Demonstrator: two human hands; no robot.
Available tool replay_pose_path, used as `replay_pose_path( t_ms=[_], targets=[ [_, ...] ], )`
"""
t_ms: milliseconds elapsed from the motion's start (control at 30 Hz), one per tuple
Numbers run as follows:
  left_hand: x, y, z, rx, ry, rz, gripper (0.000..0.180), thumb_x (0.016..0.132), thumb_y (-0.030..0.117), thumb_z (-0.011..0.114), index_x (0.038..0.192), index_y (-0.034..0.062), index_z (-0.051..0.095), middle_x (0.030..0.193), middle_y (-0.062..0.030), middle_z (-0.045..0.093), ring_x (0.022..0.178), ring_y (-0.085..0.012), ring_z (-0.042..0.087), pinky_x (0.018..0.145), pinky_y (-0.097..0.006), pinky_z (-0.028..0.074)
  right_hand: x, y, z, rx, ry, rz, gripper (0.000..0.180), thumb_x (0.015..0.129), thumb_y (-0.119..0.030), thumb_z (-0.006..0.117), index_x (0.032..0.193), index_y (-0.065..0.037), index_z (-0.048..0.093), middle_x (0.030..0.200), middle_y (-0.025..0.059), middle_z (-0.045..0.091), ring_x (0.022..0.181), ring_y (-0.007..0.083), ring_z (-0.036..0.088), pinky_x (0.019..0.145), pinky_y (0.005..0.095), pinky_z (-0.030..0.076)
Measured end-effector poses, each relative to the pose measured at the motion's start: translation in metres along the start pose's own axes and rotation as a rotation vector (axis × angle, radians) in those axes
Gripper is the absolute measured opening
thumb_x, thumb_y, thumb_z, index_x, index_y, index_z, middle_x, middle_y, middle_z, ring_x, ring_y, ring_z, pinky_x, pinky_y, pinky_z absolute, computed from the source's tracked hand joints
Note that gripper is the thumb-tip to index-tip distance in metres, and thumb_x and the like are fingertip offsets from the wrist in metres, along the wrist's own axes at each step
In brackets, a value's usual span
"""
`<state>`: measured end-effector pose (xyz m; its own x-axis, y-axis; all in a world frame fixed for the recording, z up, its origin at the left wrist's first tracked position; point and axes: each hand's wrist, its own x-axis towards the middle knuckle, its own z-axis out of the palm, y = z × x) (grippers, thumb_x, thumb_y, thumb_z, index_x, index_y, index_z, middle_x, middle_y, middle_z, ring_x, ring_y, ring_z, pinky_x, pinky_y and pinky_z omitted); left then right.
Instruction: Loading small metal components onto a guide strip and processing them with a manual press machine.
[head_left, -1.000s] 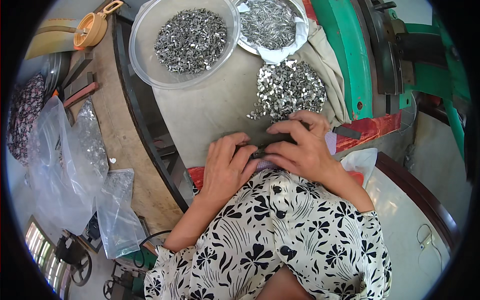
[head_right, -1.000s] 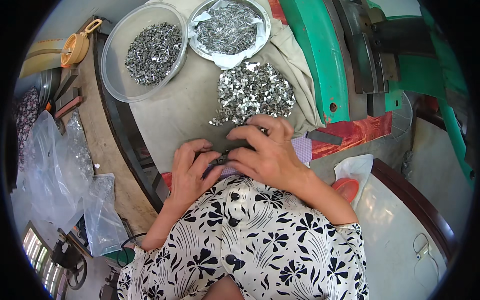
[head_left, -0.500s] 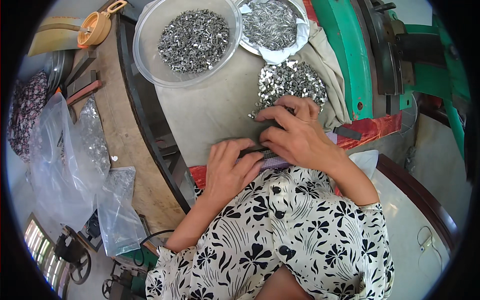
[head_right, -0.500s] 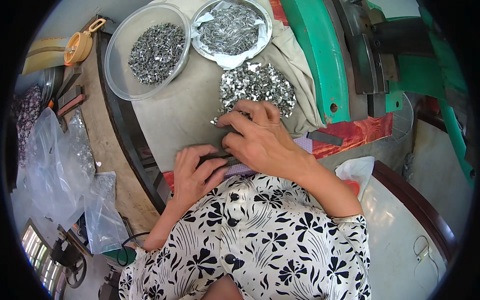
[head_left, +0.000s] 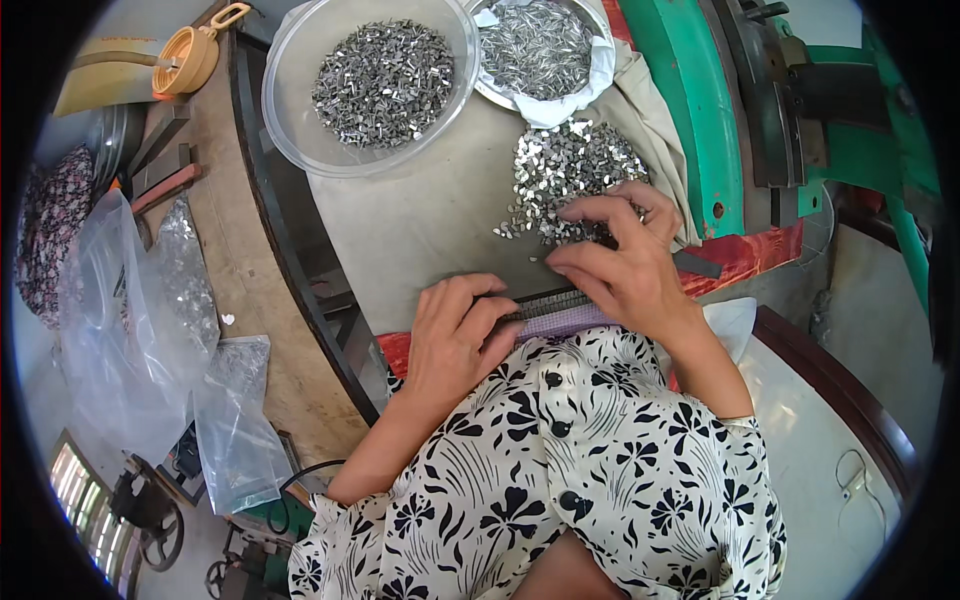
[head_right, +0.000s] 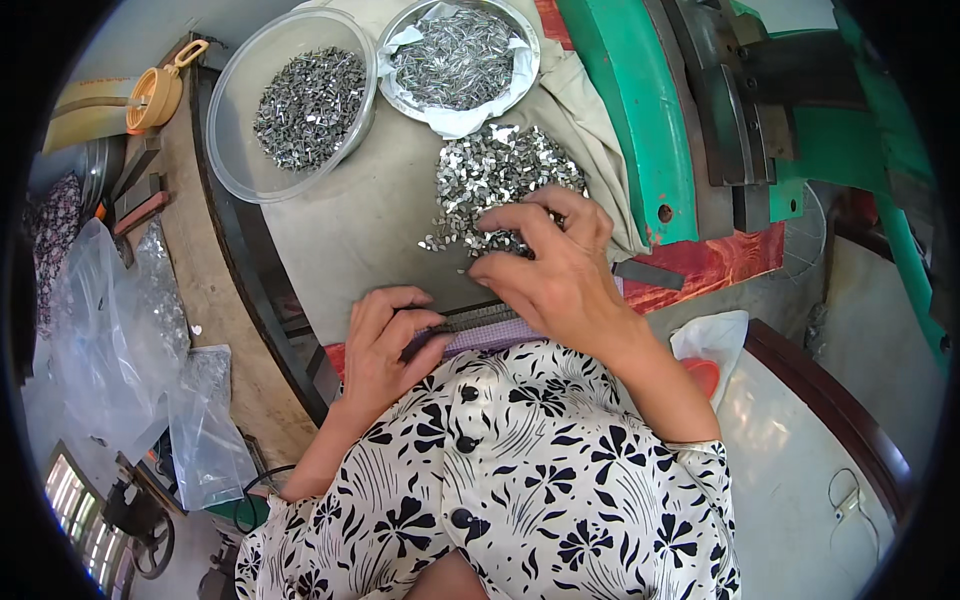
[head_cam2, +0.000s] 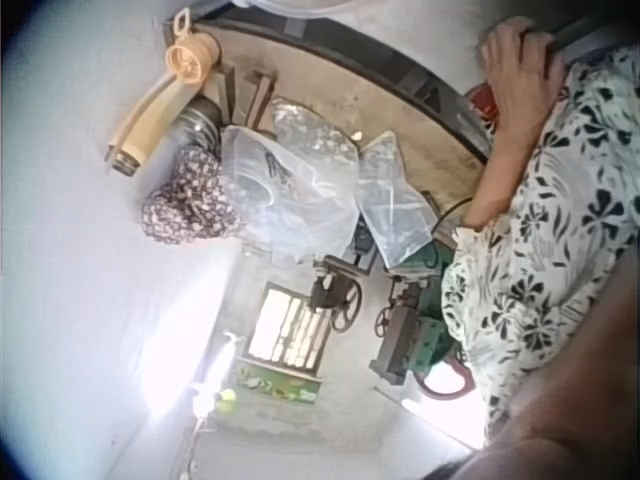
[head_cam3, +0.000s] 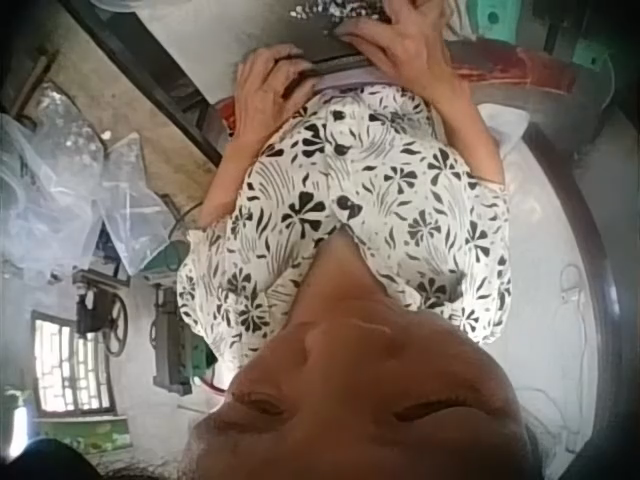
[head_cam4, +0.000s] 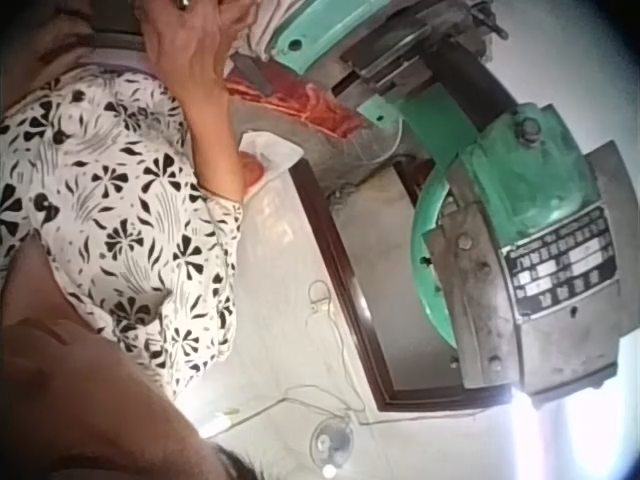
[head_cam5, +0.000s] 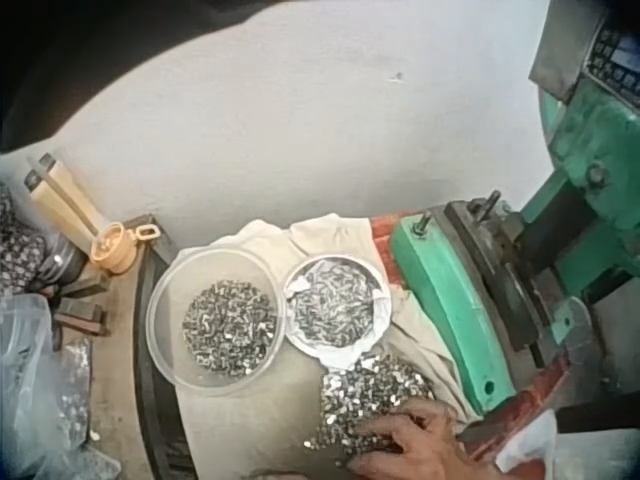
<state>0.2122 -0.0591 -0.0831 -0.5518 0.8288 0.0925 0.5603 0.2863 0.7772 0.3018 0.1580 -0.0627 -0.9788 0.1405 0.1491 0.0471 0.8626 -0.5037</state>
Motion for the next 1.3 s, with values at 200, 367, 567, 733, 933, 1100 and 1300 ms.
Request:
replay_pose_path(
  t_ms=[200,367,567,733,933,1100,1300],
  targets=[
    [-0.002,-0.001,0.0,0.01,-0.014,0.012,0.029,0.068,0.011,0.083,0.093,0.0102,0.068,0.107,-0.0046,0.063,0.096,-0.0247,0.06,0.078,-0.036,0.042,0.008,-0.006,0.008,-0.083,-0.042,-0.105,0.006,0.072,-0.02,0.072,0.078,-0.02,0.072,0.119,-0.0048,0.06,0.118,0.0248,0.046,0.096,0.0438,0.03],
    [-0.001,0.0,-0.001,-0.016,-0.005,-0.016,0.028,0.068,0.011,0.083,0.092,0.0104,0.069,0.107,-0.0048,0.063,0.095,-0.0244,0.06,0.077,-0.036,0.042,0.013,-0.01,0.009,-0.089,-0.017,-0.065,0.013,0.07,-0.018,0.077,0.081,-0.021,0.072,0.118,-0.005,0.062,0.114,0.0264,0.048,0.094,0.042,0.029],
    [-0.003,0.0,-0.001,-0.001,-0.026,0.007,0.023,0.072,0.01,0.079,0.092,0.0088,0.069,0.109,-0.0055,0.061,0.098,-0.0273,0.058,0.082,-0.04,0.045,-0.006,-0.016,0.01,0.014,0.008,-0.078,0.014,0.067,-0.021,0.079,0.079,-0.022,0.072,0.113,-0.0062,0.064,0.111,0.0279,0.047,0.094,0.0418,0.029],
    [0.0,0.002,-0.003,0.023,-0.004,0.055,0.02,0.072,0.01,0.079,0.09,0.0087,0.069,0.106,-0.0051,0.062,0.095,-0.0268,0.06,0.082,-0.039,0.045,-0.02,-0.017,0.016,0.051,-0.01,-0.065,0.016,0.067,-0.024,0.08,0.083,-0.024,0.076,0.112,-0.0054,0.064,0.112,0.0289,0.047,0.095,0.0414,0.029],
    [0.0,0.0,0.001,0.021,0.021,0.056,0.026,0.068,0.006,0.081,0.089,0.0093,0.068,0.102,-0.0054,0.064,0.093,-0.0253,0.061,0.078,-0.037,0.043,0.009,-0.011,0.018,-0.06,0.123,-0.048,0.023,0.071,-0.019,0.081,0.093,-0.023,0.077,0.112,-0.0024,0.065,0.112,0.0285,0.048,0.096,0.0396,0.029],
    [0.001,0.002,0.0,-0.013,0.009,-0.009,0.025,0.07,0.007,0.081,0.088,0.0085,0.065,0.106,-0.0063,0.062,0.095,-0.0258,0.061,0.079,-0.036,0.043,0.029,-0.012,0.026,-0.126,0.129,-0.112,0.011,0.071,-0.019,0.076,0.081,-0.017,0.071,0.116,-0.0041,0.061,0.116,0.0236,0.046,0.094,0.0415,0.029],
    [0.001,0.001,-0.001,-0.093,0.036,-0.09,0.023,0.074,0.005,0.079,0.092,0.0057,0.065,0.108,-0.0093,0.06,0.096,-0.0282,0.06,0.081,-0.038,0.048,0.028,-0.012,0.023,-0.134,0.133,-0.14,0.012,0.07,-0.018,0.076,0.078,-0.015,0.067,0.118,-0.0038,0.06,0.117,0.0249,0.045,0.094,0.042,0.03]
  ],
)
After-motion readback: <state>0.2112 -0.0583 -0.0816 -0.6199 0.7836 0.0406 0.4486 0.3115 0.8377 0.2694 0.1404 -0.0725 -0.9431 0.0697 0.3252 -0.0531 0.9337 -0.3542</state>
